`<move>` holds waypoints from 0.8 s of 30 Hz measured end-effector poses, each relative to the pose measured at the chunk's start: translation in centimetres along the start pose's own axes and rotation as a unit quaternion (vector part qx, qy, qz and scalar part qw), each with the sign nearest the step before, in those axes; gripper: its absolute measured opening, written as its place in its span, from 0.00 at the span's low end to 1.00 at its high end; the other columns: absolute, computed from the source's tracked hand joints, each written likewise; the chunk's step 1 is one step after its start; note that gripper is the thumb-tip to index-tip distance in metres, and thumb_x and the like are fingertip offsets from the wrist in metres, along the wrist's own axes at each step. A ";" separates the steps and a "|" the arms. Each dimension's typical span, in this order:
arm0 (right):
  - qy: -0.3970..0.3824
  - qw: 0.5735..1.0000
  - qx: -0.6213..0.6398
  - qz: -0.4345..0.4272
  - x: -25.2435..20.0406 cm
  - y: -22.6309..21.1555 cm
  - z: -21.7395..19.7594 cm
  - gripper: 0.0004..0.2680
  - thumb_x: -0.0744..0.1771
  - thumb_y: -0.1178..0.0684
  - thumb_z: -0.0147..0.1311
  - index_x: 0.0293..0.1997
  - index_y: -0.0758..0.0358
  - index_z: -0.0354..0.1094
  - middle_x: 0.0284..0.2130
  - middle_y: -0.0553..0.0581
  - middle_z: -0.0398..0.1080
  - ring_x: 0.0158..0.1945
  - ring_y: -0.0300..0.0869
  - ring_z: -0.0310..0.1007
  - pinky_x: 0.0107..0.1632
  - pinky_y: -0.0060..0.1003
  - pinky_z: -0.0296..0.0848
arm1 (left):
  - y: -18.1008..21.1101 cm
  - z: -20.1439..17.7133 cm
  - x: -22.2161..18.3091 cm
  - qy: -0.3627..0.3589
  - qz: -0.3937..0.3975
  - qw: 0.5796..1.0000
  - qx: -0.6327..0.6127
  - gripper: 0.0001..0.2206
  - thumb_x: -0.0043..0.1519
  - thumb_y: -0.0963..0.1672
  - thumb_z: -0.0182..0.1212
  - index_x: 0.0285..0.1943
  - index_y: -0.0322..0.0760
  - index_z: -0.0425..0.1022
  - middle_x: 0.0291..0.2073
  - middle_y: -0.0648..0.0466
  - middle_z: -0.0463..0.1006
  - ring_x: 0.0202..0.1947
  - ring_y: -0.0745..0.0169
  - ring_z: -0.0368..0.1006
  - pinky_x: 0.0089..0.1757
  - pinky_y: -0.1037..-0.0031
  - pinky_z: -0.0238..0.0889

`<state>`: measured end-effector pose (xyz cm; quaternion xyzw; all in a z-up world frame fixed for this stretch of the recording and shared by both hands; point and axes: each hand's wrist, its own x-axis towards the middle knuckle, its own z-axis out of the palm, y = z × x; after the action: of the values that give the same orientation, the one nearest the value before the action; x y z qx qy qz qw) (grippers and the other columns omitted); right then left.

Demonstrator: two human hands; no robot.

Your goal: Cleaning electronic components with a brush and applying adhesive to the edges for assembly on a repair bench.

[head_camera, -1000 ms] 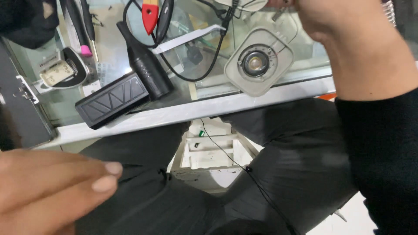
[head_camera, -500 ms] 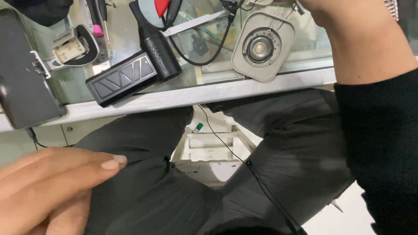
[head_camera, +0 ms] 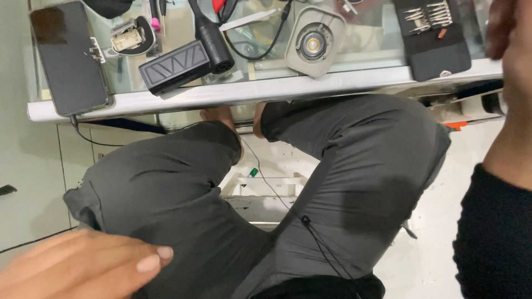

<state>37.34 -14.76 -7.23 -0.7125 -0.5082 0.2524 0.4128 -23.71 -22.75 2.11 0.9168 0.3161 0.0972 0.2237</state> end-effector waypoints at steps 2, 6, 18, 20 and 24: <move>0.014 1.000 -0.005 -0.010 -4.1 -2.5 1.4 0.18 0.76 0.28 0.33 0.55 0.46 0.62 0.29 0.36 0.49 0.28 0.23 0.44 0.30 0.23 0.41 | 2.3 -0.1 1.3 -0.021 -0.001 1.000 -0.009 0.26 0.63 0.53 0.49 0.71 0.53 0.68 0.57 0.67 0.83 0.53 0.69 0.83 0.46 0.72 0.72; 0.054 0.995 0.071 0.049 -9.7 -3.4 1.5 0.10 0.80 0.51 0.42 0.49 0.61 0.69 0.27 0.50 0.60 0.27 0.33 0.56 0.31 0.24 0.54 | 6.1 -0.3 7.3 0.215 -0.099 0.968 -0.083 0.11 0.63 0.38 0.50 0.44 0.37 0.80 0.32 0.57 0.86 0.29 0.66 0.83 0.36 0.75 0.74; -0.143 0.975 -0.148 0.087 1.5 -14.6 11.7 0.08 0.71 0.50 0.46 0.48 0.57 0.71 0.35 0.51 0.78 0.35 0.43 0.73 0.40 0.39 0.71 | -4.8 2.8 28.4 0.057 -0.073 0.991 0.099 0.11 0.65 0.44 0.53 0.55 0.48 0.76 0.48 0.60 0.79 0.41 0.45 0.76 0.28 0.46 0.68; -0.125 0.967 -0.216 0.049 4.1 -15.1 12.3 0.08 0.70 0.48 0.45 0.44 0.56 0.72 0.35 0.51 0.78 0.40 0.47 0.74 0.42 0.45 0.66 | -6.6 3.3 31.6 0.107 -0.066 0.985 0.118 0.08 0.65 0.44 0.56 0.50 0.44 0.75 0.42 0.56 0.75 0.35 0.40 0.75 0.24 0.47 0.66; -0.162 0.958 -0.148 0.183 6.4 -15.7 12.4 0.11 0.72 0.44 0.44 0.41 0.59 0.68 0.30 0.52 0.78 0.28 0.40 0.75 0.35 0.39 0.70 | -8.2 3.3 36.1 0.100 -0.033 0.990 0.089 0.14 0.61 0.43 0.60 0.56 0.38 0.72 0.48 0.48 0.70 0.45 0.39 0.70 0.32 0.47 0.68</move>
<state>21.86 -2.45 -0.14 -0.7960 -0.4611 0.3573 0.1613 1.14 4.37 -3.32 0.9080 0.3744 0.1518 0.1113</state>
